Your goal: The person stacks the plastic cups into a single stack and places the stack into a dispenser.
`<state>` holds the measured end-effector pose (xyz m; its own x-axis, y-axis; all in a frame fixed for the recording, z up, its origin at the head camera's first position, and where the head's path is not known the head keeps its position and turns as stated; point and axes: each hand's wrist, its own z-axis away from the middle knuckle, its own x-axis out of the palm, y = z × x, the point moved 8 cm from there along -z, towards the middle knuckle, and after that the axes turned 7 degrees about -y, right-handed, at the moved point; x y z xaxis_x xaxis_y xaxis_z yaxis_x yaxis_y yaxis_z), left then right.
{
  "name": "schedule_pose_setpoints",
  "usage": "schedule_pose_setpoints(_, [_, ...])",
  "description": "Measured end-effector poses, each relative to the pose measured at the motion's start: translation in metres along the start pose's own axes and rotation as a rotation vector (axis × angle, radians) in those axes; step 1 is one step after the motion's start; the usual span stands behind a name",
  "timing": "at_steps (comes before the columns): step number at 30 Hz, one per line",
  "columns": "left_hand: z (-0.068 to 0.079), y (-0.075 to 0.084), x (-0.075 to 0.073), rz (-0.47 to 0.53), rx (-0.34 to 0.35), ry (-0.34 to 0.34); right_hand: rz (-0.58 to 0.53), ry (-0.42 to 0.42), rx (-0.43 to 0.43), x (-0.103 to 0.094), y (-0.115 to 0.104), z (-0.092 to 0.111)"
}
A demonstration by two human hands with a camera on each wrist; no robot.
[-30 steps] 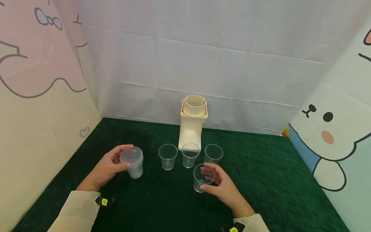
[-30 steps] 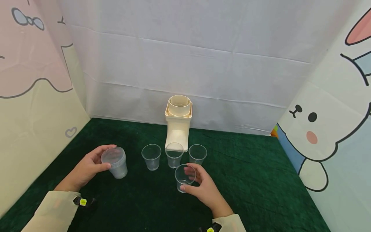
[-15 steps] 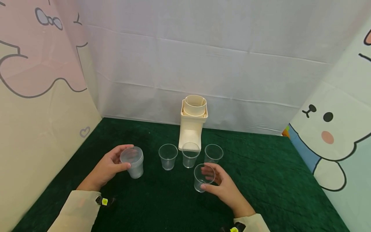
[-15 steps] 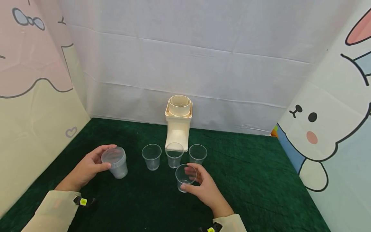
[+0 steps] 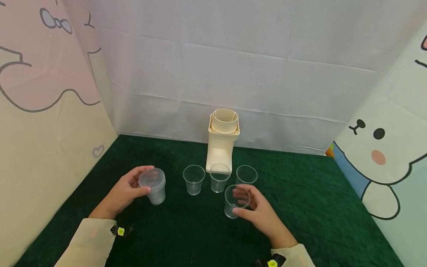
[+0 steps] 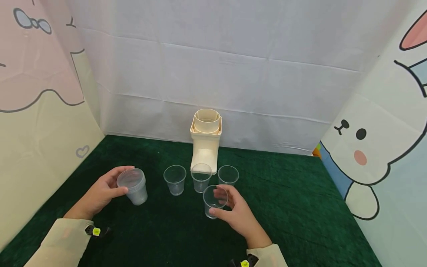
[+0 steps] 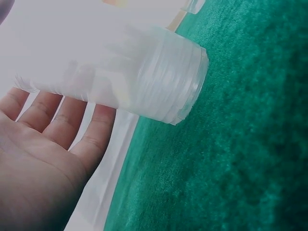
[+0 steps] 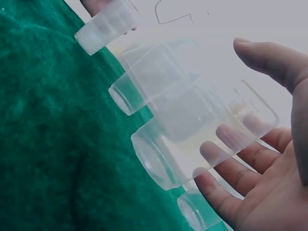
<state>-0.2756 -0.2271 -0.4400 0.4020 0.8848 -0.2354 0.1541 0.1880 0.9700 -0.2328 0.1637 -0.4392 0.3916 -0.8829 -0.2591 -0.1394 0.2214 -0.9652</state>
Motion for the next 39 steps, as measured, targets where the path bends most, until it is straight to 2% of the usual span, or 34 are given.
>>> schedule_pose_setpoints(9, [0.000, -0.001, -0.002, -0.036, 0.011, 0.022, -0.107, -0.046, 0.009, 0.005, -0.016, -0.002])
schedule_pose_setpoints(13, [0.000, -0.001, -0.002, -0.046, 0.018, 0.033, -0.133, -0.070, -0.018, 0.007, -0.027, -0.004])
schedule_pose_setpoints(20, [0.000, 0.001, -0.001, -0.093, 0.011, 0.044, -0.108, -0.104, -0.083, 0.011, -0.047, -0.008])
schedule_pose_setpoints(26, [-0.001, 0.001, -0.001, -0.059, 0.000, 0.035, -0.060, -0.118, -0.093, 0.015, -0.058, -0.013])
schedule_pose_setpoints(31, [0.000, 0.001, 0.000, -0.076, 0.009, 0.044, 0.000, -0.132, -0.103, 0.020, -0.066, -0.019])
schedule_pose_setpoints(39, [0.001, 0.000, 0.000, -0.100, -0.012, 0.045, 0.031, -0.159, -0.112, 0.031, -0.079, -0.028])
